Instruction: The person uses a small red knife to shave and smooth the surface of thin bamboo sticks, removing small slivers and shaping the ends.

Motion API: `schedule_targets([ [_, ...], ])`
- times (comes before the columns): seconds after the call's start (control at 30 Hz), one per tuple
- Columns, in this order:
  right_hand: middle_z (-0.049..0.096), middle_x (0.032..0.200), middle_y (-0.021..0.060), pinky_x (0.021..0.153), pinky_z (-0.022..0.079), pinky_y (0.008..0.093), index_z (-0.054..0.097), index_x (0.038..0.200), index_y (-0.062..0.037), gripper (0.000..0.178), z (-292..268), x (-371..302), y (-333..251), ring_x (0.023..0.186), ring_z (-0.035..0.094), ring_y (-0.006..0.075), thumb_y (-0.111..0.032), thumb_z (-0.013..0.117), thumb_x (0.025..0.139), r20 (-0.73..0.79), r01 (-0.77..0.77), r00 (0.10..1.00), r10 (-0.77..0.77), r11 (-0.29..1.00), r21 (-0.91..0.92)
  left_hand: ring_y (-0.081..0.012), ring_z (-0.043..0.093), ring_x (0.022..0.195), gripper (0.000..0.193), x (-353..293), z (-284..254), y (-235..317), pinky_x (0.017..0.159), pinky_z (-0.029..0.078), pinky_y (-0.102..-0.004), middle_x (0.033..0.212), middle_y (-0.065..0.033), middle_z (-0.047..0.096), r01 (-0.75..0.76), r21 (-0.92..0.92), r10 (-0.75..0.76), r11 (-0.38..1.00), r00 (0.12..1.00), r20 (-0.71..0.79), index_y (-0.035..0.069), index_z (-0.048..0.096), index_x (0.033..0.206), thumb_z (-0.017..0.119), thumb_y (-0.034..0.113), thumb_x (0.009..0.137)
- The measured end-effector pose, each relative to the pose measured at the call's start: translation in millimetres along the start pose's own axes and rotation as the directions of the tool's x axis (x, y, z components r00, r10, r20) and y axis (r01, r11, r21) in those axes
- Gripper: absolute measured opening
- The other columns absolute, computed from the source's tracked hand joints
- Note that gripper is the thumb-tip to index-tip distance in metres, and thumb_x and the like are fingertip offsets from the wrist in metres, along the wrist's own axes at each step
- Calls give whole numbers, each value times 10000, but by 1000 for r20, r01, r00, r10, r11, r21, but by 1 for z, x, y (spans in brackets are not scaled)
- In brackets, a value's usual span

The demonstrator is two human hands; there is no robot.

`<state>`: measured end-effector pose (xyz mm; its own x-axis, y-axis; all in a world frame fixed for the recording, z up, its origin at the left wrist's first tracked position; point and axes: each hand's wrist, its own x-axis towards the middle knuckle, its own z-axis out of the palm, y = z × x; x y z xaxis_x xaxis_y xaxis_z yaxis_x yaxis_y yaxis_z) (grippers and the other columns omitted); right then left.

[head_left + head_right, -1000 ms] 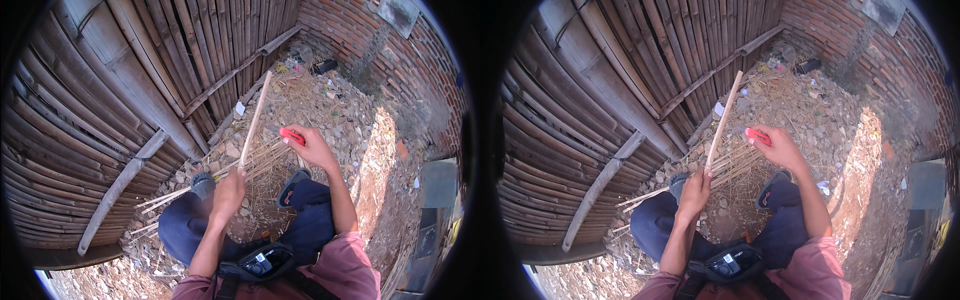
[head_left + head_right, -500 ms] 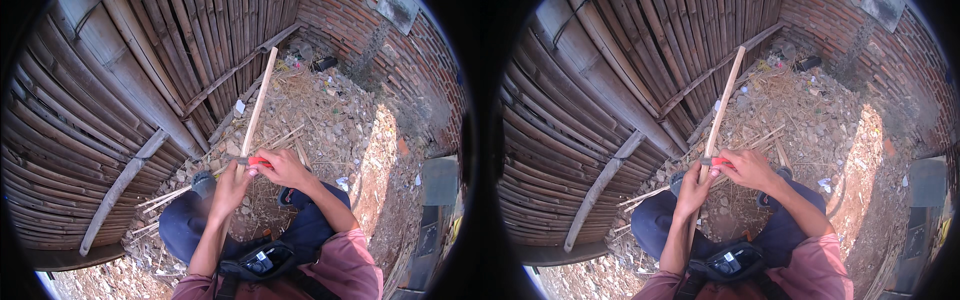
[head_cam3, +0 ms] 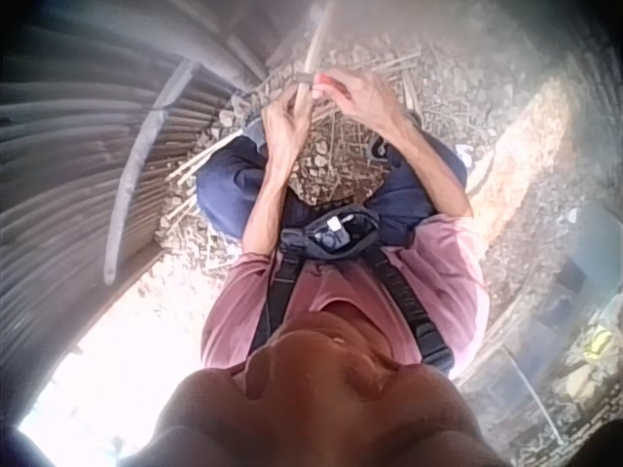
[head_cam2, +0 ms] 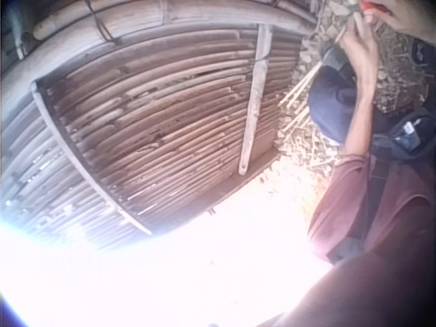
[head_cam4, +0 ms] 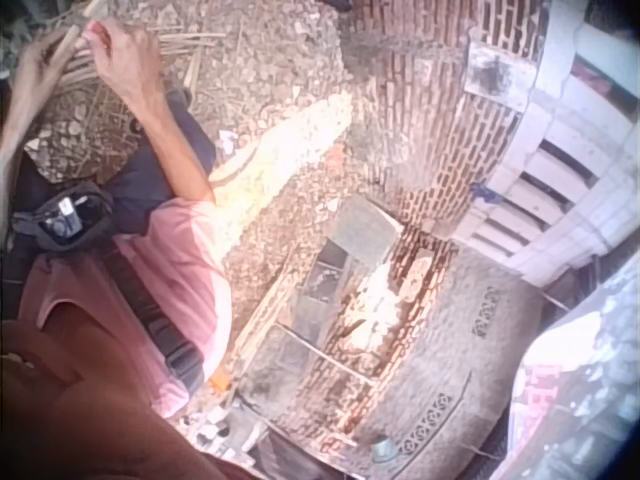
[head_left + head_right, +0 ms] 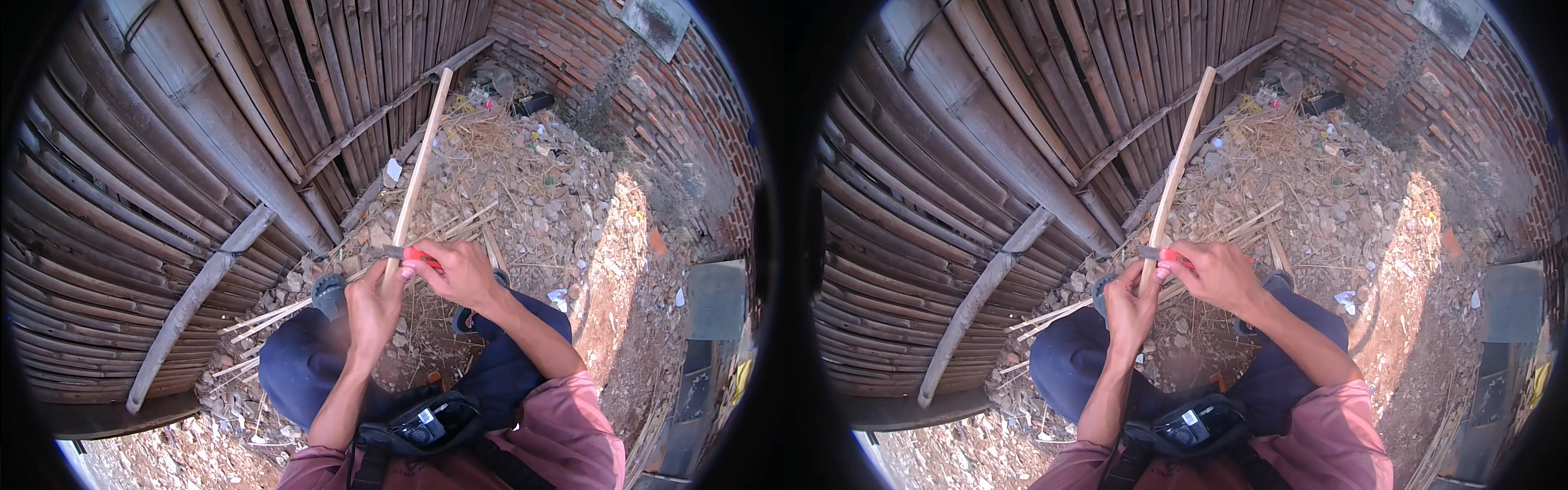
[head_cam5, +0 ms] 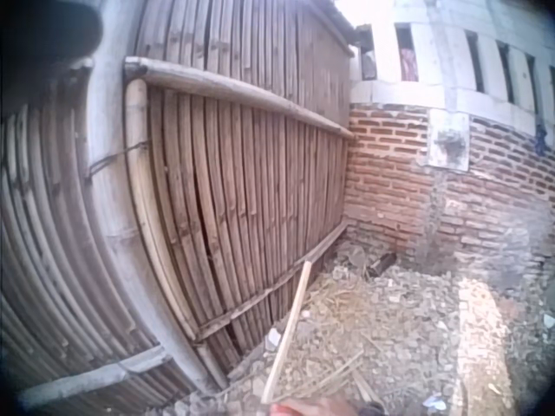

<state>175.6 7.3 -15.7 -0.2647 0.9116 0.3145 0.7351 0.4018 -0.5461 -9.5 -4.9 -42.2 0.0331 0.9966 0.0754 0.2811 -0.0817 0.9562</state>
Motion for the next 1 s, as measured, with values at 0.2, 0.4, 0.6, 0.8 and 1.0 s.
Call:
schedule_targets([
  [0.2,749,814,162,622,559,453,758,1101,-82,196,6,-1,-7,680,722,383,-235,745,979,-96,-55,994,57,998,22,-74,508,634,274,2,-1,7,571,438,-328,660,-73,632,100,12,-100,995,994,35,-18,765,1107,769,243,1025],
  [0.4,737,781,177,620,560,495,678,1074,-57,221,0,-1,9,691,728,403,-267,706,1009,50,2,999,-4,999,34,-60,584,797,273,4,3,-8,682,484,-291,881,-34,734,77,-248,-39,966,987,155,-25,719,1156,753,221,1045],
  [0.6,728,789,168,627,545,453,720,1087,-67,225,-2,-2,9,691,718,385,-268,734,988,55,4,998,-7,999,52,-64,612,807,265,6,3,-17,706,497,-264,892,-5,723,10,-332,36,943,991,131,-7,706,1219,726,207,1065],
  [0.8,736,797,155,620,538,447,717,1083,-66,228,-4,-1,10,682,715,378,-273,736,990,29,0,1000,-1,999,36,-84,653,884,280,5,-10,2,807,532,-285,921,-32,740,327,-258,-242,909,919,311,-10,714,1225,716,226,1074],
  [1.0,730,784,157,603,524,448,711,1086,-66,219,-4,0,10,662,705,372,-256,742,982,38,48,998,-49,998,45,-87,679,977,291,3,-5,-6,908,547,-274,964,-43,735,223,-303,-161,927,963,215,-14,751,1251,722,212,1069],
])
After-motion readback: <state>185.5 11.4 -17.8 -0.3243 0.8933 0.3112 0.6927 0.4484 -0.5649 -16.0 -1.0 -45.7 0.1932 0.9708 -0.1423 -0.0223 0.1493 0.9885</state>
